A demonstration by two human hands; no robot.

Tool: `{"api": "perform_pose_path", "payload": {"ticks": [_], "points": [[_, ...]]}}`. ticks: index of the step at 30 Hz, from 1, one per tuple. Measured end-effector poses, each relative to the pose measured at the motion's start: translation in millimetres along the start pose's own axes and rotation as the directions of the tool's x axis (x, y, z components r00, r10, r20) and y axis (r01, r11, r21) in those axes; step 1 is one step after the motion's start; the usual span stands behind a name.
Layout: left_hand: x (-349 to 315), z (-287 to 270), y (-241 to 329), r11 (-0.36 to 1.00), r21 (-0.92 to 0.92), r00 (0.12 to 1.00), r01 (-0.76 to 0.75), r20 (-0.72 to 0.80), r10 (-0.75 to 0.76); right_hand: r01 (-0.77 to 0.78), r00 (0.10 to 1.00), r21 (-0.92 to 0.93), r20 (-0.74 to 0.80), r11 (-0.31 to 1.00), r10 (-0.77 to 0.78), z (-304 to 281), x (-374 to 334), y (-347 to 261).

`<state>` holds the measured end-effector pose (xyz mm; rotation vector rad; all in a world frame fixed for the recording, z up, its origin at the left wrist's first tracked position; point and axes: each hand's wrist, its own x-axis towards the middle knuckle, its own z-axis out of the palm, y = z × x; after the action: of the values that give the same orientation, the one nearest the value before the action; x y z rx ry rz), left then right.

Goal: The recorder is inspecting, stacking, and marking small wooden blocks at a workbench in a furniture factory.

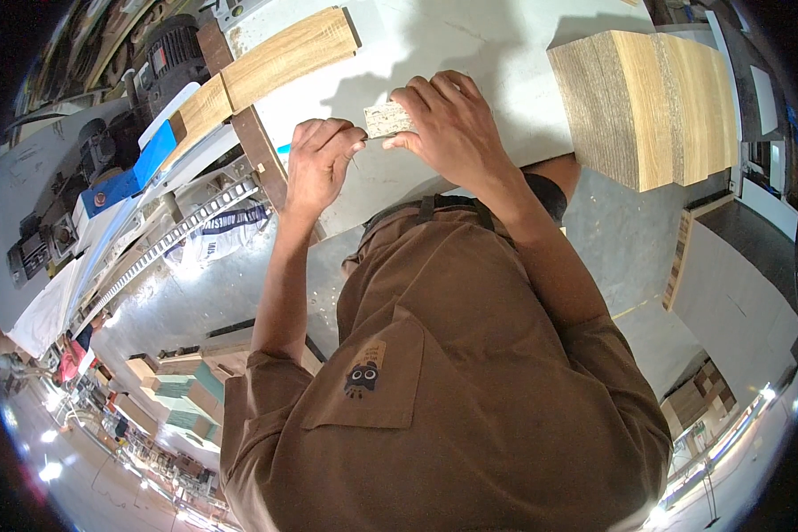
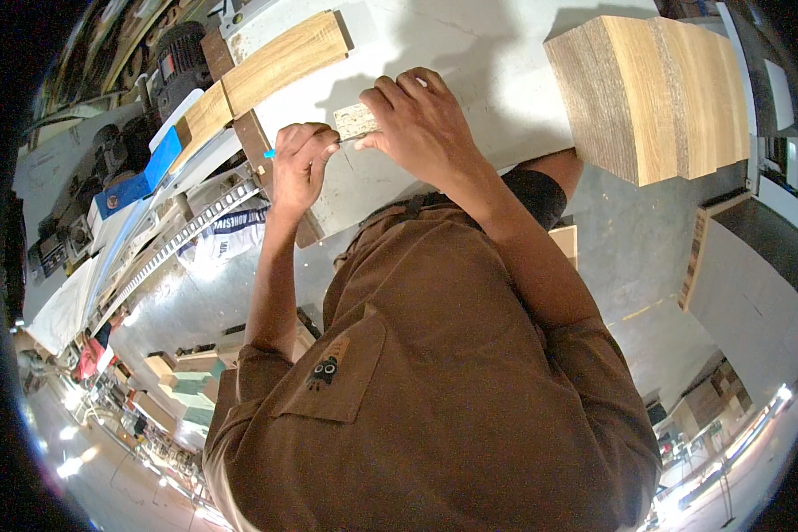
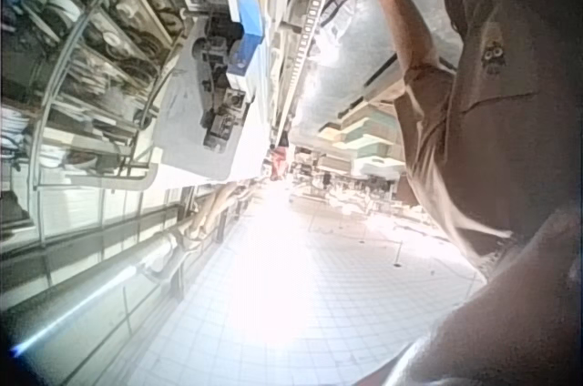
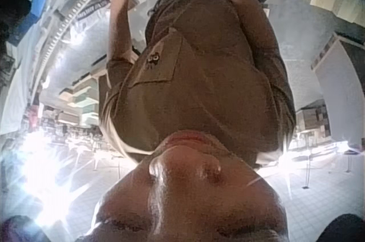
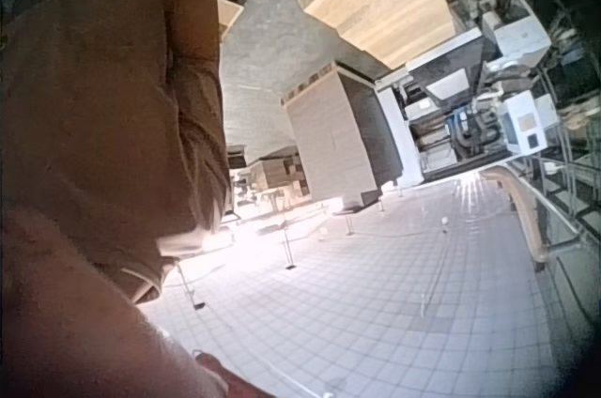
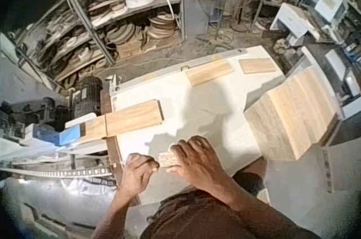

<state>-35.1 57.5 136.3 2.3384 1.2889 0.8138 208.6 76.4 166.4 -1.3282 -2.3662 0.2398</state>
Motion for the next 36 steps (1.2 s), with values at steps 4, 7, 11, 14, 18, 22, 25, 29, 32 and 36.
{"api": "perform_pose_path", "payload": {"ticks": [4, 7, 11, 14, 18, 22, 25, 29, 32, 36], "points": [[0.6, -1.1, 0.2, 1.0, 0.007, 1.0, 0.001, 0.004, -0.001, 0.005, 1.0, 0.003, -0.012, 1.0, -0.005, 2.4, -0.9, 1.0], [-0.1, -2.9, -0.8, 0.999, -0.032, 1.0, -0.007, -0.028, 0.006, 0.003, 1.0, -0.001, -0.022, 1.0, -0.003, 2.2, -1.1, -0.2], [2.5, -9.5, 3.9, 1.0, 0.018, 1.0, 0.0, -0.029, 0.001, -0.001, 1.0, -0.029, -0.011, 1.0, 0.0, 2.4, -0.4, 0.0], [2.3, -9.4, 2.2, 1.0, 0.008, 1.0, -0.005, -0.016, 0.005, -0.006, 1.0, -0.031, 0.027, 1.0, 0.007, 3.9, -1.8, 1.2], [0.6, -5.6, 0.8, 1.0, -0.017, 1.0, 0.003, 0.009, -0.003, 0.006, 1.0, -0.031, 0.011, 0.999, -0.006, 4.8, -2.7, 0.7], [0.6, -1.5, 0.5, 1.0, -0.007, 1.0, 0.003, 0.01, -0.002, 0.024, 1.0, -0.021, -0.017, 0.999, -0.024, 2.0, -2.9, 0.7], [0.4, -1.2, 0.9, 1.0, -0.005, 1.0, 0.011, 0.019, -0.011, 0.014, 1.0, -0.039, 0.018, 0.999, -0.013, 1.5, -3.3, -0.1], [-0.7, 1.3, 0.2, 1.0, -0.025, 1.0, 0.019, 0.01, -0.018, 0.011, 1.0, -0.015, 0.003, 1.0, -0.011, 3.0, -3.4, 0.3], [0.3, -0.1, 2.1, 0.999, -0.04, 1.0, 0.025, 0.005, -0.025, 0.004, 1.0, -0.014, 0.015, 1.0, -0.004, 3.5, -3.7, 0.4], [-0.3, -1.9, 0.3, 0.999, -0.046, 1.0, 0.019, 0.014, -0.018, 0.009, 1.0, 0.001, 0.002, 1.0, -0.009, 1.3, -2.8, -0.7]]}}
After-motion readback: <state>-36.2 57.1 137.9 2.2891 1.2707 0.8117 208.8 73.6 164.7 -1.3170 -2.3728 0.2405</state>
